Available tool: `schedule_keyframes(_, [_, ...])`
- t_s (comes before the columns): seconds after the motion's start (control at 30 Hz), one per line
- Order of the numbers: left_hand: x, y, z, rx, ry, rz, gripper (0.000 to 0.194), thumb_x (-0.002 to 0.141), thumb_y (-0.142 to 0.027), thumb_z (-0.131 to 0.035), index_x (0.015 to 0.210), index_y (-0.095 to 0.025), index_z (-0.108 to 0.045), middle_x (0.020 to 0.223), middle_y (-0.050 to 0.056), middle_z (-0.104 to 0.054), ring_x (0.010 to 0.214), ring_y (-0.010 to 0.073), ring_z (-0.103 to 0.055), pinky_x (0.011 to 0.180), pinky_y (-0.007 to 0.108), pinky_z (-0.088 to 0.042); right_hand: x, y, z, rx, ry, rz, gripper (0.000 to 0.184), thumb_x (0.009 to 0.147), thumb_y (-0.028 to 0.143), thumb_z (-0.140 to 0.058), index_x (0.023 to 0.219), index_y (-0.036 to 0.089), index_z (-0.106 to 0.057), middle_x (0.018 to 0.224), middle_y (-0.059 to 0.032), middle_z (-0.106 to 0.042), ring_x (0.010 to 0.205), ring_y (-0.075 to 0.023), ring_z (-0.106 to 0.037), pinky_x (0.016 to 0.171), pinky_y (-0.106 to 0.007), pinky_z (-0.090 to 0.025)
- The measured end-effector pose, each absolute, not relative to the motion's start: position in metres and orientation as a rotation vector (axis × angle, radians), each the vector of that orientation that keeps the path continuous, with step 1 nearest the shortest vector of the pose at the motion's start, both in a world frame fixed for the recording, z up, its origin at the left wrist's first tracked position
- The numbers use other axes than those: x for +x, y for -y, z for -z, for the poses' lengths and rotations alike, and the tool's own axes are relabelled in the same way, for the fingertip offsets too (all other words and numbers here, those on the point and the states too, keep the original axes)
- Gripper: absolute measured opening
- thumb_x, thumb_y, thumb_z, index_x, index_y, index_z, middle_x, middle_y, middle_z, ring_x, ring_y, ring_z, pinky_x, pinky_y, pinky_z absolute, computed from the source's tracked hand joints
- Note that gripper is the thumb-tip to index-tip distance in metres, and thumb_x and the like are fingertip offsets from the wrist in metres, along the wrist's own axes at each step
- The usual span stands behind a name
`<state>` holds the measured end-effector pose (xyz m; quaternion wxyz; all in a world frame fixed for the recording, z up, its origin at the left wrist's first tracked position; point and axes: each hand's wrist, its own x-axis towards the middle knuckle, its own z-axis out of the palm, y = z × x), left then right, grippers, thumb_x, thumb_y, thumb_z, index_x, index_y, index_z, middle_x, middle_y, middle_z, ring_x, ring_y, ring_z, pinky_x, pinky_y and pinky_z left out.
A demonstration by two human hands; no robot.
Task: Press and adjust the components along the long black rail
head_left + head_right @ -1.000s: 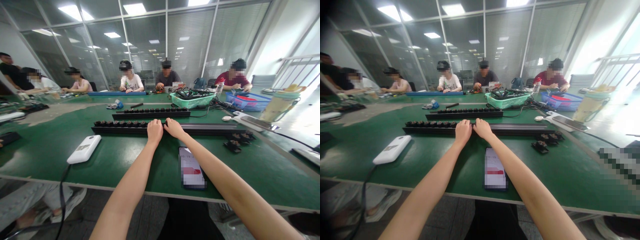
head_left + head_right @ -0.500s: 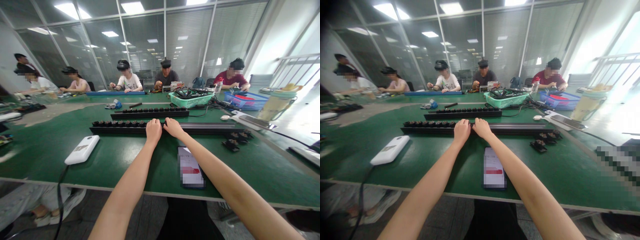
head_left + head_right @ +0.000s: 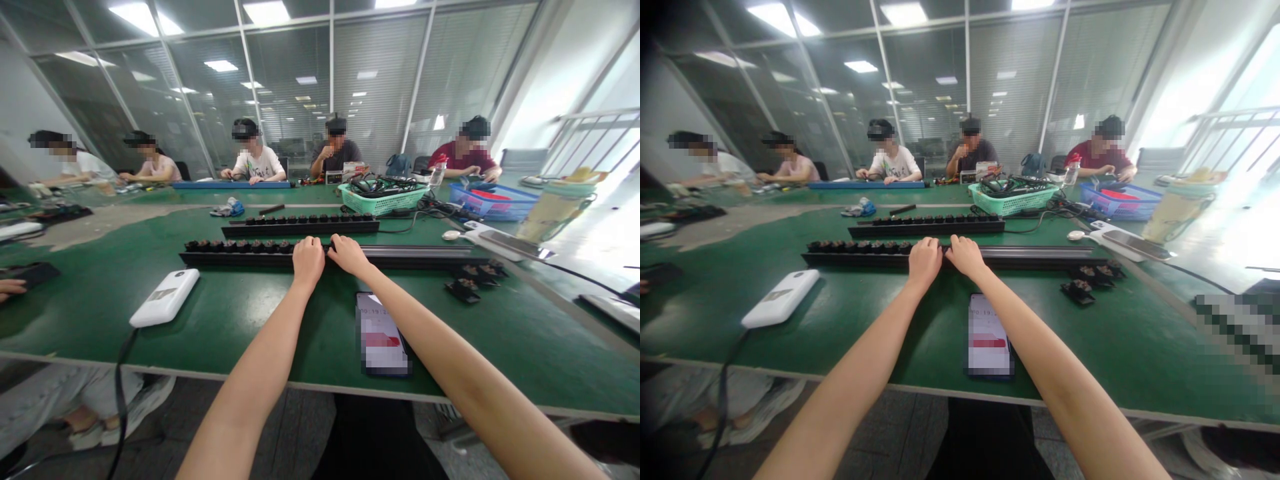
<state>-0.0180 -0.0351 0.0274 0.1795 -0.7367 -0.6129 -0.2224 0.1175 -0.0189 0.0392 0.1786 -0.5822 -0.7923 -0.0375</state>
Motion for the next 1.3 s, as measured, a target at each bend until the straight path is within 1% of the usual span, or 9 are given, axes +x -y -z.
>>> schedule_keyframes(0.2, [-0.0180, 0.0352, -0.0275, -2.086, 1.736, 0.644, 0.029, 0.101, -0.012, -0.039, 0.113, -0.015, -0.066, 0.116, 0.015, -0.068, 0.110, 0.0270, -0.062, 0.096, 0.038, -0.046, 0.1170, 0.0201, -0.0392, -1.669, 2.236, 0.125, 0.031, 0.104, 0.027, -0.043, 0.128, 0.013, -0.057, 0.123, -0.0168, -0.069, 0.117, -0.0287, -0.064, 0.099, -0.036, -0.045])
schedule_keyframes(0.47, [-0.0161, 0.0389, -0.0323, -2.132, 1.776, 0.650, 0.029, 0.104, -0.017, -0.040, 0.116, -0.013, -0.066, 0.118, 0.015, -0.068, 0.113, 0.0263, -0.062, 0.097, 0.036, -0.046, 0.1203, 0.0196, -0.0382, -1.689, 2.207, 0.159, 0.029, 0.102, 0.028, -0.046, 0.123, 0.014, -0.059, 0.119, -0.0156, -0.071, 0.113, -0.0284, -0.066, 0.095, -0.035, -0.046])
schedule_keyframes(0.67, [-0.0160, 0.0395, -0.0327, -2.131, 1.784, 0.648, 0.028, 0.105, -0.018, -0.041, 0.115, -0.014, -0.066, 0.118, 0.014, -0.069, 0.114, 0.0256, -0.062, 0.098, 0.035, -0.047, 0.1219, 0.0186, -0.0369, -1.668, 2.205, 0.159, 0.031, 0.105, 0.035, -0.046, 0.124, 0.014, -0.059, 0.120, -0.0151, -0.072, 0.112, -0.0281, -0.067, 0.094, -0.034, -0.046])
schedule_keyframes(1.07, [-0.0155, 0.0390, -0.0322, -2.126, 1.770, 0.645, 0.031, 0.105, -0.018, -0.038, 0.116, -0.013, -0.067, 0.118, 0.013, -0.069, 0.113, 0.0255, -0.062, 0.098, 0.035, -0.048, 0.1222, 0.0184, -0.0384, -1.699, 2.186, 0.103, 0.028, 0.104, 0.030, -0.047, 0.125, 0.015, -0.058, 0.119, -0.0145, -0.071, 0.110, -0.0261, -0.067, 0.091, -0.032, -0.047])
schedule_keyframes(1.17, [-0.0150, 0.0396, -0.0320, -2.119, 1.784, 0.649, 0.030, 0.105, -0.018, -0.039, 0.117, -0.014, -0.066, 0.119, 0.013, -0.068, 0.113, 0.0252, -0.062, 0.096, 0.034, -0.049, 0.1236, 0.0179, -0.0382, -1.696, 2.189, 0.111, 0.028, 0.103, 0.028, -0.047, 0.125, 0.016, -0.059, 0.119, -0.0143, -0.072, 0.111, -0.0260, -0.067, 0.091, -0.032, -0.047])
schedule_keyframes(1.3, [-0.0141, 0.0413, -0.0326, -2.122, 1.818, 0.658, 0.029, 0.105, -0.020, -0.039, 0.118, -0.016, -0.065, 0.121, 0.012, -0.067, 0.117, 0.0251, -0.060, 0.088, 0.032, -0.052, 0.1269, 0.0167, -0.0379, -1.691, 2.188, 0.125, 0.027, 0.103, 0.028, -0.047, 0.123, 0.015, -0.060, 0.116, -0.0137, -0.072, 0.109, -0.0264, -0.067, 0.090, -0.032, -0.047])
